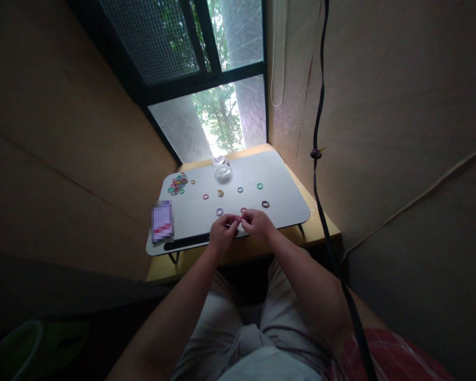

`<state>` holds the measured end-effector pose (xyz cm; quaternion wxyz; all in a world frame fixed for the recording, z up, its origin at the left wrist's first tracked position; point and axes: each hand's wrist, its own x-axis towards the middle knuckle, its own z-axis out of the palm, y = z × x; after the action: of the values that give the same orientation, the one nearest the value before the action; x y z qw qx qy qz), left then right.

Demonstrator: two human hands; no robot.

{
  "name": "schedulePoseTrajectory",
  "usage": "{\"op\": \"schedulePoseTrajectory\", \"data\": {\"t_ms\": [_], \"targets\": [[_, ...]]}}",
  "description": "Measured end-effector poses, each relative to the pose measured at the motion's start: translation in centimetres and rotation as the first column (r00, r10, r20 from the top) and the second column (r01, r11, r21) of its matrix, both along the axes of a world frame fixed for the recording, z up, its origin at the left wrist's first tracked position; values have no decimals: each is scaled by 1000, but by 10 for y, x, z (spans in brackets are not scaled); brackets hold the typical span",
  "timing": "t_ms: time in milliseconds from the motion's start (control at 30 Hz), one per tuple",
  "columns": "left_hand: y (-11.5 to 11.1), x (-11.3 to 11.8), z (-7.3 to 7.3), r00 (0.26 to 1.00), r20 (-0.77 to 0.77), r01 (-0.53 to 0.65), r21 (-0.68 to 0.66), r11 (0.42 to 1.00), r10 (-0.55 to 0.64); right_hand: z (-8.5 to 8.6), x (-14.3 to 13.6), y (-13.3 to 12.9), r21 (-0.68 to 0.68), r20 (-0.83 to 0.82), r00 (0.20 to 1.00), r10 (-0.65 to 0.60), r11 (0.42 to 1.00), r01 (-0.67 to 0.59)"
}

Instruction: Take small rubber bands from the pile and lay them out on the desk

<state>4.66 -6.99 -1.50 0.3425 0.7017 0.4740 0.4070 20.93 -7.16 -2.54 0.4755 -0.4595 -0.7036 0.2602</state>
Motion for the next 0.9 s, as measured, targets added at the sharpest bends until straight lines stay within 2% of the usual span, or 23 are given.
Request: {"op": "schedulePoseTrajectory", "data": {"t_ms": [200,400,900], "targets": [[0,-1,2,997,-58,-42,28,999,43,7,0,-3,15,38,999,-1,1000,0],[-2,1,6,996,-51,-69,31,997,70,10,-1,-5,28,61,998,-1,1000,-1],[4,-1,-4,998,-16,-53,10,999,53,9,0,-5,1,44,999,-25,1000,25]]}}
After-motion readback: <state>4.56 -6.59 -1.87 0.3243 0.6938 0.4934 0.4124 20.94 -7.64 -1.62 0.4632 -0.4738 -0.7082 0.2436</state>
